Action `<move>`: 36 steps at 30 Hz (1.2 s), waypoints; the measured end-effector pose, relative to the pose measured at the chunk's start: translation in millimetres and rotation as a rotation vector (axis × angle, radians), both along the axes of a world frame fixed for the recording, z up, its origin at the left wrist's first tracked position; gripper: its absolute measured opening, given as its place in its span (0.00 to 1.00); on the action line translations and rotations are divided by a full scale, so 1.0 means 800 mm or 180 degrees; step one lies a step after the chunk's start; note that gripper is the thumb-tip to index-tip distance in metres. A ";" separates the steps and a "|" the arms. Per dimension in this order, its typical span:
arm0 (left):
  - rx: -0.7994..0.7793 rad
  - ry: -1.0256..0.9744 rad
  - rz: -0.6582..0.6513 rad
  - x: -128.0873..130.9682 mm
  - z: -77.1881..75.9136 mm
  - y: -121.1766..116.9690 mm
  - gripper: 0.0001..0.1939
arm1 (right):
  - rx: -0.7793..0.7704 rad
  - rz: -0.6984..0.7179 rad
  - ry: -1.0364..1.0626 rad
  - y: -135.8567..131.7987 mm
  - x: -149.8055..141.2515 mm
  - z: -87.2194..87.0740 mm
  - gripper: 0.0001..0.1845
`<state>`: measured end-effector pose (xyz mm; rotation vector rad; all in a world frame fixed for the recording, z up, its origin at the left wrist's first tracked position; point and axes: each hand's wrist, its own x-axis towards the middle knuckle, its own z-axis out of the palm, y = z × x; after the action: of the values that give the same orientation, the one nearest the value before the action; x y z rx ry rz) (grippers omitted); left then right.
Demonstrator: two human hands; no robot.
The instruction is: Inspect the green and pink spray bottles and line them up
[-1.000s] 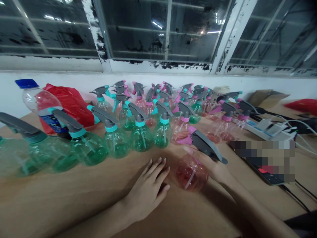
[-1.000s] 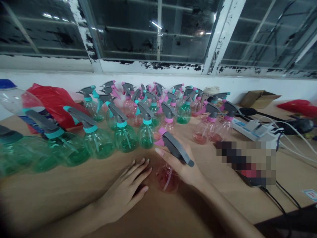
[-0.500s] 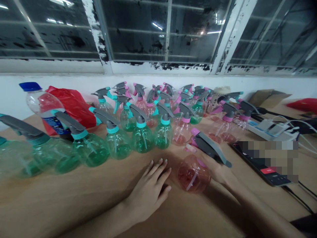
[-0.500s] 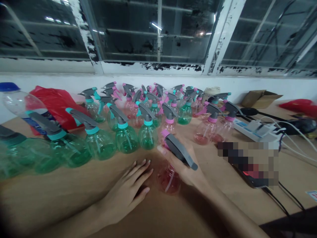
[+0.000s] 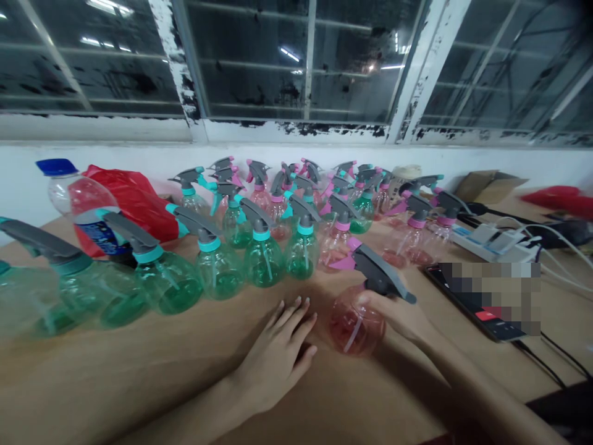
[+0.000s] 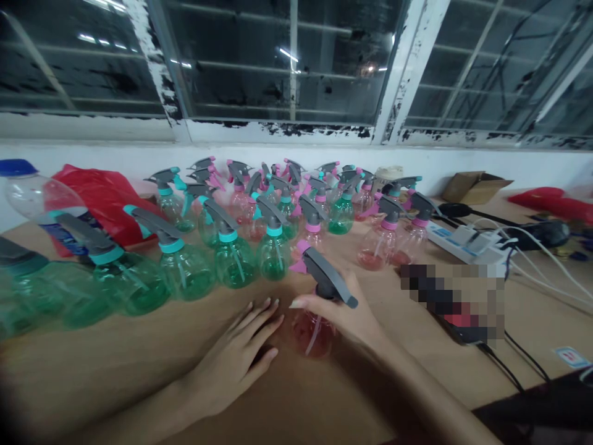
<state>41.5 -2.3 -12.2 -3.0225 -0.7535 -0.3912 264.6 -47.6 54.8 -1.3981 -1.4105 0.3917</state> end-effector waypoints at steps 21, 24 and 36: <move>0.0151 0.0051 0.0044 -0.001 -0.001 0.003 0.22 | 0.0038 -0.0985 -0.0767 0.001 0.094 -0.035 0.26; 0.0208 0.0011 0.0026 -0.001 -0.002 0.006 0.22 | 0.0103 -0.1015 -0.0716 0.024 0.117 -0.037 0.26; 0.0545 -0.0300 -0.0002 -0.011 -0.014 0.011 0.27 | 0.0293 -0.0973 -0.0773 0.088 0.121 -0.036 0.24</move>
<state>32.4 6.1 -23.8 -2.8618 -0.6849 -0.5707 361.0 22.7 25.8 -1.5944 -1.3581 -0.0419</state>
